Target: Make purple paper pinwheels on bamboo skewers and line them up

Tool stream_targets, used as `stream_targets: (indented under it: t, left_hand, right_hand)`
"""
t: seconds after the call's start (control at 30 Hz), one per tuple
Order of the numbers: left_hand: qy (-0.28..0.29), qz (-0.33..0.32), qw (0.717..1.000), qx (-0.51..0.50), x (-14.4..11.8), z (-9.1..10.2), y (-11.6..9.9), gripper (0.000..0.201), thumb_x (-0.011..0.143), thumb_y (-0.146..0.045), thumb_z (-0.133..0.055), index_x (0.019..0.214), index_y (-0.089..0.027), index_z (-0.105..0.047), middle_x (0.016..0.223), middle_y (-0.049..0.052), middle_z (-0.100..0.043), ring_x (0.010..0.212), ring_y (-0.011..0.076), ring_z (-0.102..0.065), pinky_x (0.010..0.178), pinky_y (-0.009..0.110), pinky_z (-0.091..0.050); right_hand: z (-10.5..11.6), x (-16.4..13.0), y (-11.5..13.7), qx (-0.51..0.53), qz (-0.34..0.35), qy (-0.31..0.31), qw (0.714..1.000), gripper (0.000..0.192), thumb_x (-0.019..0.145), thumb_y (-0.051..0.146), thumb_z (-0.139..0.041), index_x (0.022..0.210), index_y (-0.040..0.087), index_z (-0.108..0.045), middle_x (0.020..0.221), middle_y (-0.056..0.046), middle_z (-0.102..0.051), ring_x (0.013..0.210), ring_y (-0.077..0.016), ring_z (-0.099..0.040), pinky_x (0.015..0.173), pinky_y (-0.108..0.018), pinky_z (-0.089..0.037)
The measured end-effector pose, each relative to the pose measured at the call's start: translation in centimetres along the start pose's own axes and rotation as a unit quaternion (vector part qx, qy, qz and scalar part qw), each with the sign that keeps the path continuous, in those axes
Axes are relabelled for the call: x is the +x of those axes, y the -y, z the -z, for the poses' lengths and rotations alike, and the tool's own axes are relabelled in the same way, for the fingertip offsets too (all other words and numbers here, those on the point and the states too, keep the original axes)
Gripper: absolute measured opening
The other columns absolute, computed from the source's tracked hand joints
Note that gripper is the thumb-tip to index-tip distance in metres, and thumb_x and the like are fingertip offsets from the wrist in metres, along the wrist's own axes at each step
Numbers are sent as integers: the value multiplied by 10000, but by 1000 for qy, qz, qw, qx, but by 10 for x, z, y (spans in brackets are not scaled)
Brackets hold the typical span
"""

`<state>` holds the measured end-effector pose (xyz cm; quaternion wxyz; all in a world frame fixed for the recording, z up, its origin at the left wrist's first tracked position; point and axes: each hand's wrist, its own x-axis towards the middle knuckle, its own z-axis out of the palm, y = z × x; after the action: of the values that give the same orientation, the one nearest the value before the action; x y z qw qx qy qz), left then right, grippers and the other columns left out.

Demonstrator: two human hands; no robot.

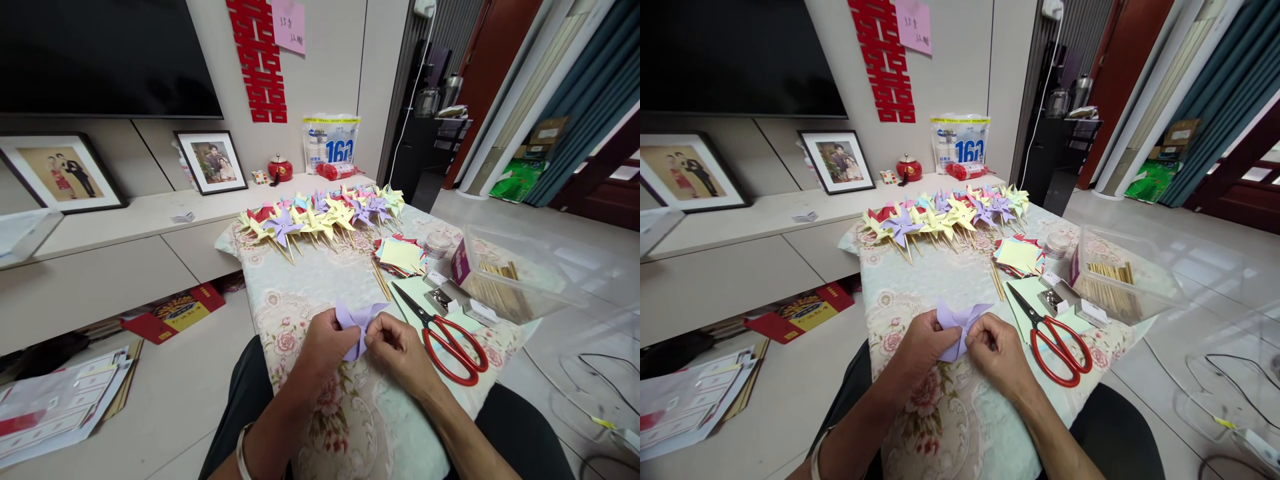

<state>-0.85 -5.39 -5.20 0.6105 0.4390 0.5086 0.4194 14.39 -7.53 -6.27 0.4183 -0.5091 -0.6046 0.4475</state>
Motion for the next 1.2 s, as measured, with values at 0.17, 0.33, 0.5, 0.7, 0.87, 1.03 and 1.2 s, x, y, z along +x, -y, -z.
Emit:
stream_targets:
  t: [0.17,0.33,0.5,0.7,0.87,1.03,1.2]
  left_hand:
    - [-8,8,1000,-9,-4,-2,-6,95,572,-189,-633,654,-143,-644,586,-29,-585,530,104,-455,487,213,-340]
    - [-11,9,1000,-20,-4,-1,-6,82,573,-186,-646,645,-146,-645,583,-37,-586,515,98,-453,488,213,-344]
    - [2,11,999,-38,-5,-1,-3,141,586,-206,-654,702,-128,-675,617,-11,-621,526,110,-485,497,220,-359]
    - [-7,6,1000,-17,-1,-1,1,146,576,-187,-628,702,-127,-672,596,-14,-608,523,114,-484,498,223,-361]
    - [-14,-2,1000,8,2,-1,8,175,572,-191,-634,727,-132,-693,634,6,-646,558,141,-528,515,234,-381]
    - [-20,-2,1000,19,2,-2,10,180,567,-202,-624,720,-127,-682,612,9,-636,542,142,-519,501,238,-376]
    - [-19,-4,999,33,4,-3,12,198,567,-213,-613,727,-117,-677,579,-8,-593,519,125,-480,486,234,-367]
  right_hand:
    - [-2,1,0,8,-5,-18,1000,104,751,253,-592,671,194,-561,575,50,-448,548,-117,-384,518,-242,-290]
    - [-3,2,-2,6,-9,-27,1000,99,735,246,-598,658,200,-556,572,45,-464,549,-122,-404,517,-238,-304]
    - [-4,3,-2,-6,-13,-35,999,107,733,266,-588,656,205,-546,581,40,-476,557,-131,-421,525,-248,-321]
    - [-5,2,-1,-20,-10,-40,999,83,717,241,-572,649,202,-543,587,38,-472,562,-131,-417,529,-251,-311]
    - [-5,3,-1,-26,-13,-39,999,85,714,251,-565,654,193,-555,579,40,-463,558,-128,-408,531,-249,-307]
    - [-5,3,-1,-28,-21,-41,999,121,725,285,-570,655,187,-554,568,45,-448,554,-125,-396,532,-249,-301]
    - [-6,2,0,-25,-32,-39,998,138,734,294,-573,655,184,-550,565,50,-437,550,-122,-386,531,-249,-292]
